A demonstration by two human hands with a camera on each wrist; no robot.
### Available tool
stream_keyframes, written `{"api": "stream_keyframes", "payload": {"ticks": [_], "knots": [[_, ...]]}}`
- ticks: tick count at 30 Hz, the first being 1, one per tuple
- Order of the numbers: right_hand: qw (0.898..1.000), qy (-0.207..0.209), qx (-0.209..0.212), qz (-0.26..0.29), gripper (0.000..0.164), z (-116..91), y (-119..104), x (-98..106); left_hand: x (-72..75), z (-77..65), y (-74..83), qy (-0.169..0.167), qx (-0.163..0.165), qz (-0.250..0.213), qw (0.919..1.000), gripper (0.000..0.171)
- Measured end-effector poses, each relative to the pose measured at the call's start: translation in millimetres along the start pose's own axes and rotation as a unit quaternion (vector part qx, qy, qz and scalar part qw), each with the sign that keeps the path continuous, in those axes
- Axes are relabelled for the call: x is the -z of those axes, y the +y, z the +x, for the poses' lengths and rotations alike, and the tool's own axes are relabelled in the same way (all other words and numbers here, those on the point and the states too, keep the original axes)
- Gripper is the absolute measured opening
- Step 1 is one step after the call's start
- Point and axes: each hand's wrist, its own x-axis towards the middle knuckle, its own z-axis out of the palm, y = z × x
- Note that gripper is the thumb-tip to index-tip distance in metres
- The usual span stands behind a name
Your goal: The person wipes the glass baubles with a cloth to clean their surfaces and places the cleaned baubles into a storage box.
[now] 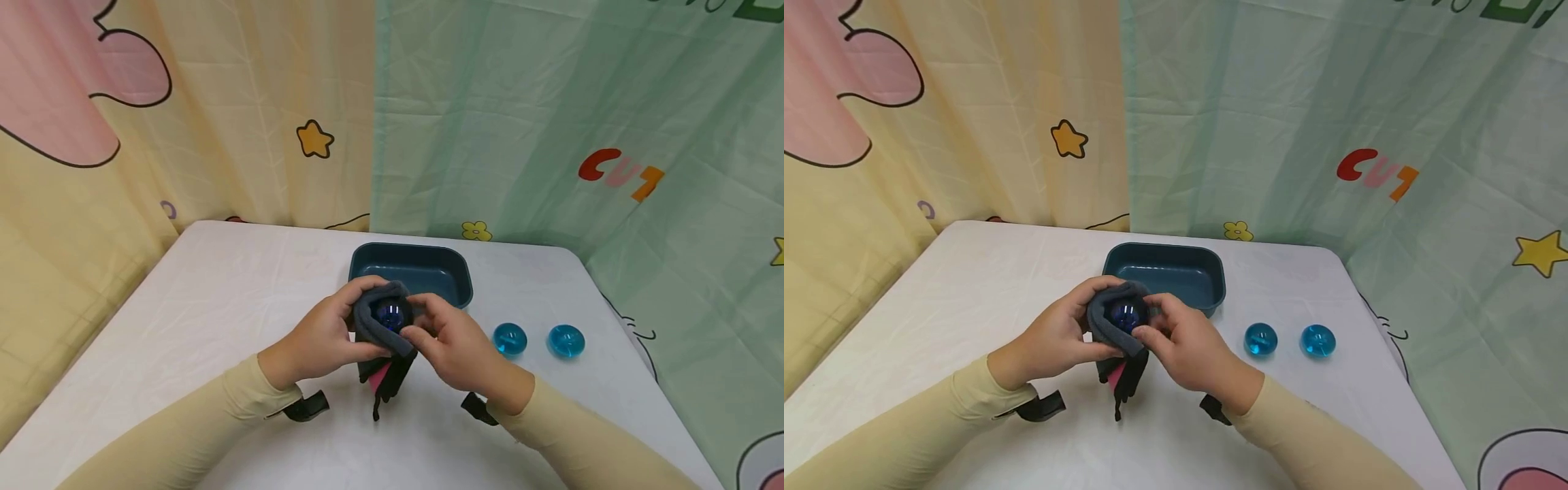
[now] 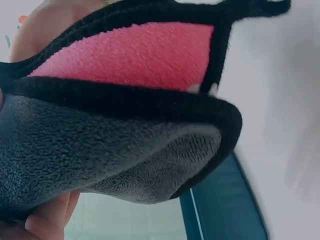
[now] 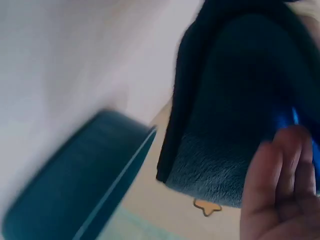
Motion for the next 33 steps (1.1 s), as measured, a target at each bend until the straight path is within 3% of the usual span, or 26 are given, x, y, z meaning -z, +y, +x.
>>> {"api": "stream_keyframes", "payload": {"ticks": [2,4,8,12,14,16,19,21,24,29,31,33], "knots": [[0.997,-0.012,-0.033,0.067,0.036,1,1,2,-0.1,-0.1,0.3,-0.001,0.003,0.008,1.0000,0.080],[0.996,-0.010,-0.030,0.081,0.036,0,1,1,-0.2,-0.3,0.3,0.001,0.000,0.013,0.9999,0.081],[0.998,0.020,0.048,-0.019,0.056,-4,2,-5,0.6,-0.3,-0.8,0.015,-0.009,0.014,0.9997,0.081],[0.982,0.060,0.101,-0.146,0.070,-4,4,-9,1.2,-0.6,-0.8,0.020,-0.012,0.008,0.9997,0.081],[0.978,0.073,0.103,-0.169,0.069,-3,5,-9,1.0,-0.5,-0.5,0.016,-0.015,0.007,0.9997,0.079],[0.985,0.065,0.085,-0.139,0.065,-2,6,-8,0.5,-0.2,0.3,0.010,-0.015,0.007,0.9998,0.078],[0.999,0.018,0.033,-0.011,0.046,-1,6,-4,-0.3,0.0,1.6,0.005,-0.010,0.010,0.9999,0.078],[0.998,-0.005,-0.005,0.068,0.034,0,5,-2,-0.7,0.0,2.3,0.002,-0.004,0.013,0.9999,0.080],[0.995,-0.010,-0.012,0.095,0.034,0,3,-1,-0.9,0.0,2.5,0.003,0.000,0.016,0.9999,0.081],[0.997,0.010,0.068,-0.027,0.064,-4,2,-4,0.7,-0.3,2.3,0.019,-0.001,0.010,0.9998,0.080],[0.991,0.020,0.095,-0.093,0.072,-5,2,-4,1.1,-0.4,2.3,0.020,-0.002,0.003,0.9998,0.080],[0.982,0.032,0.112,-0.151,0.070,-4,2,-4,0.8,-0.3,2.4,0.015,-0.002,-0.003,0.9999,0.080]]}}
